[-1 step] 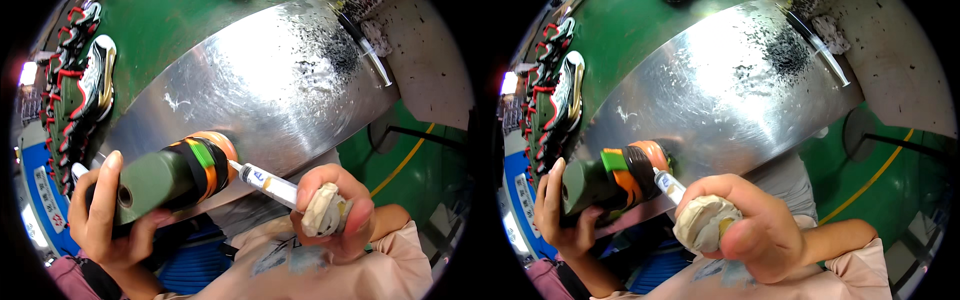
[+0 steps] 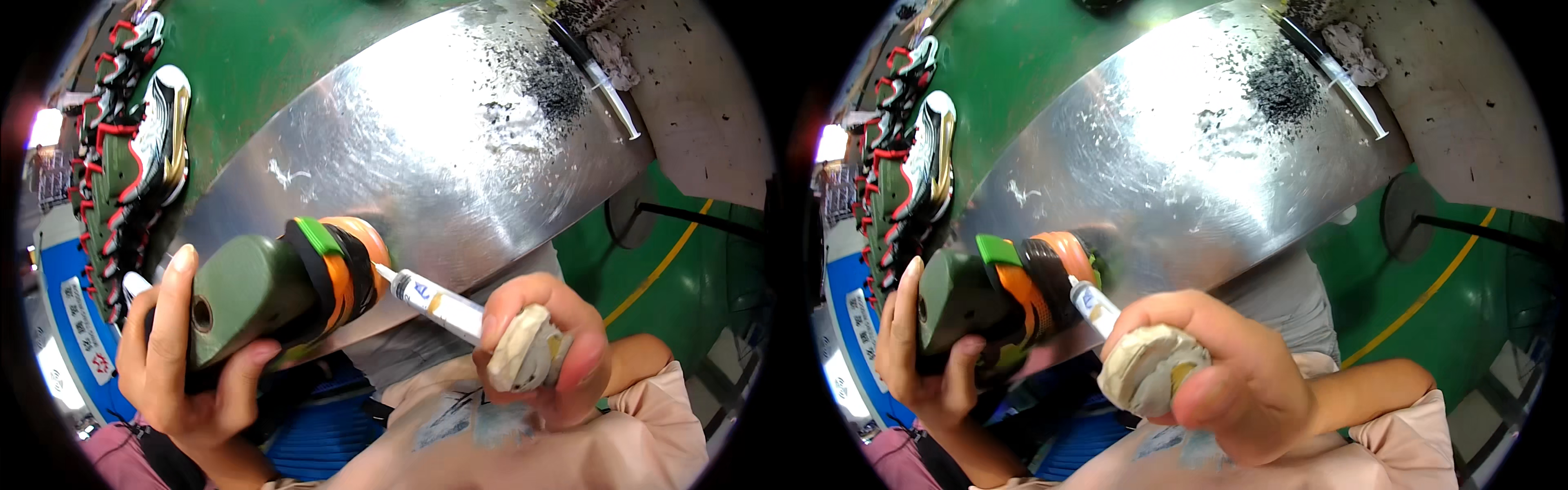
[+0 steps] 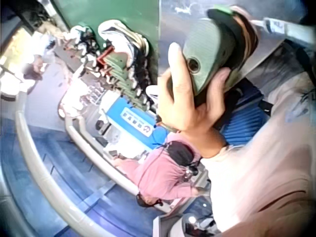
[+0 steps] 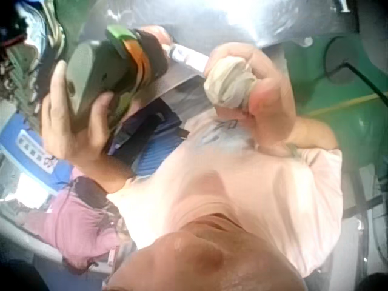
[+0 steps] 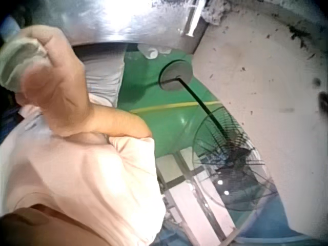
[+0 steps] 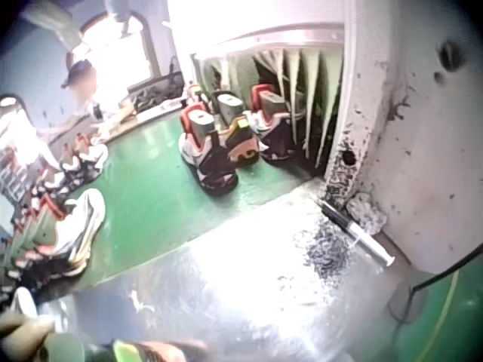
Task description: The person applies liquid from a syringe to the edges and seams of several shoes on a metal workbench and then wipes the surface with a cloth.
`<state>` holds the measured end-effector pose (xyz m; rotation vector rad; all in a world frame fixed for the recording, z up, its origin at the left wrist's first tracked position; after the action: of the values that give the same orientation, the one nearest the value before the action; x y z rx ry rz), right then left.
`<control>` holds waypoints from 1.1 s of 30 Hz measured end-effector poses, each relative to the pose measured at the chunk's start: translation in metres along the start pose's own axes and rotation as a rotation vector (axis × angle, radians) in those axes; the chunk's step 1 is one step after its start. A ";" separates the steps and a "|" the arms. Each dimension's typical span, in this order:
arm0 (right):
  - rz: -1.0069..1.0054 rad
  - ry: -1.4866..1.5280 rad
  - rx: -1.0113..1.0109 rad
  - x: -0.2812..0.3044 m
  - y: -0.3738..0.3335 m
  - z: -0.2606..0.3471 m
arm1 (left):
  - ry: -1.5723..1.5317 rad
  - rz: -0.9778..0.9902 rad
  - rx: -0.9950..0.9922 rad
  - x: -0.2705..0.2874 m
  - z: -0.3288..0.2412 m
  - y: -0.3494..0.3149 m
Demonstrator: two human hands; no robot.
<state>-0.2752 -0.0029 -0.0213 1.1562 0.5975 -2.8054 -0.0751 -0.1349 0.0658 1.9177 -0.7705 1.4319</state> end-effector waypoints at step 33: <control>-0.149 -0.788 0.575 0.020 0.036 0.000 | 0.055 -0.347 -0.131 -0.069 0.031 -0.143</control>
<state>-0.2831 -0.0342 -0.0471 -0.0682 -0.2069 -3.2813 0.0353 -0.0605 -0.0263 1.7996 -0.4650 1.1856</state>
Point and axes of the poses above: each hand's wrist, its own y-axis towards the middle knuckle, its own x-axis out of the back of the hand, z = x × y, the point moved 3 cm from there along y, towards the middle knuckle, and after that the axes turned 5 degrees about -y, right-handed, at the moved point
